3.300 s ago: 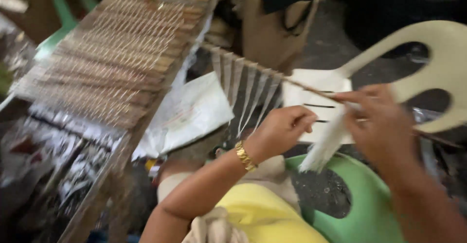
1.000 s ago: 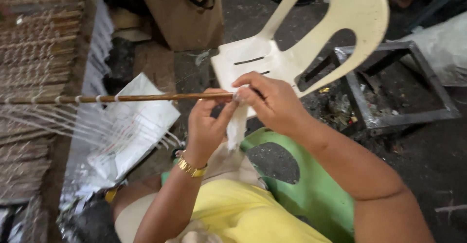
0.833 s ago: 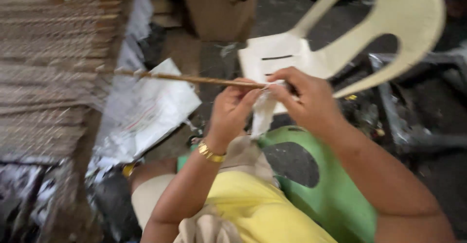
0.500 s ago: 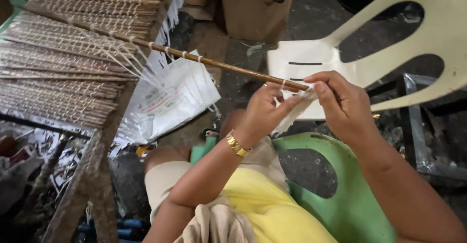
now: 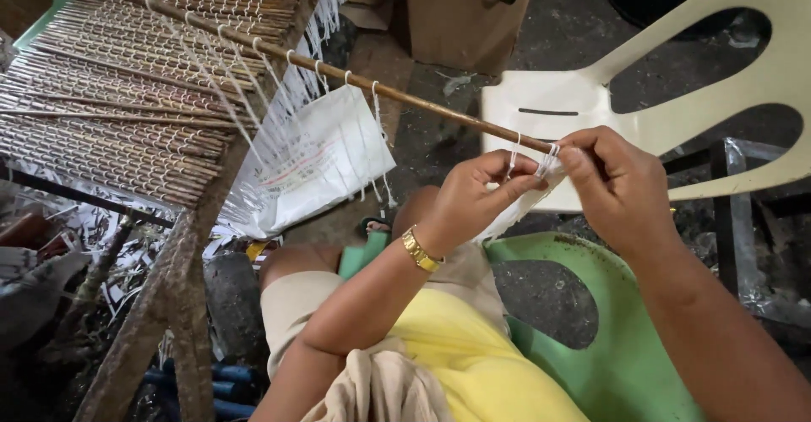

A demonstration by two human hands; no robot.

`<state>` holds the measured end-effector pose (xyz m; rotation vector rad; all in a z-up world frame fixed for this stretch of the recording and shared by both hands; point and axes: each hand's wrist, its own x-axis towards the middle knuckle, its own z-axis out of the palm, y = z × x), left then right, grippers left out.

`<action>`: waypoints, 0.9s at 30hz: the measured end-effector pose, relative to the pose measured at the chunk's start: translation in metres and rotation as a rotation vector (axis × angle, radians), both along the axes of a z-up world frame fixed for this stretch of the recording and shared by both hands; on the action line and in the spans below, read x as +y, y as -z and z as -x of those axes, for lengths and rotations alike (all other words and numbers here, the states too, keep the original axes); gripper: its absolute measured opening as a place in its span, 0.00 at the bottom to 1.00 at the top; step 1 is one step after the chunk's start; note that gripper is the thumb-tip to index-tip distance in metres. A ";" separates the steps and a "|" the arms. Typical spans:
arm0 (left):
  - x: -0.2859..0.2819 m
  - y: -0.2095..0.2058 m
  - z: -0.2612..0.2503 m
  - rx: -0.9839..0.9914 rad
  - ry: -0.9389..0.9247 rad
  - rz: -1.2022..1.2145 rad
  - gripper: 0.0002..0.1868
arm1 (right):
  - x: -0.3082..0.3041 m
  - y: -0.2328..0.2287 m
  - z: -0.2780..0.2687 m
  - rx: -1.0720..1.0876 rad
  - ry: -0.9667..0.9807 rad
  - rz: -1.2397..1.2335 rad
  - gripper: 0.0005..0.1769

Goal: Tying multiple white threads onto a thin wooden stick, likely for a candle-making or weaving process.

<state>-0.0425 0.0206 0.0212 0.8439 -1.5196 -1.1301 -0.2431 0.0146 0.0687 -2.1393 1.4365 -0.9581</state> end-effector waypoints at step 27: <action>-0.024 0.043 -0.022 0.566 -0.080 0.085 0.11 | -0.005 0.001 -0.001 0.161 -0.049 0.137 0.12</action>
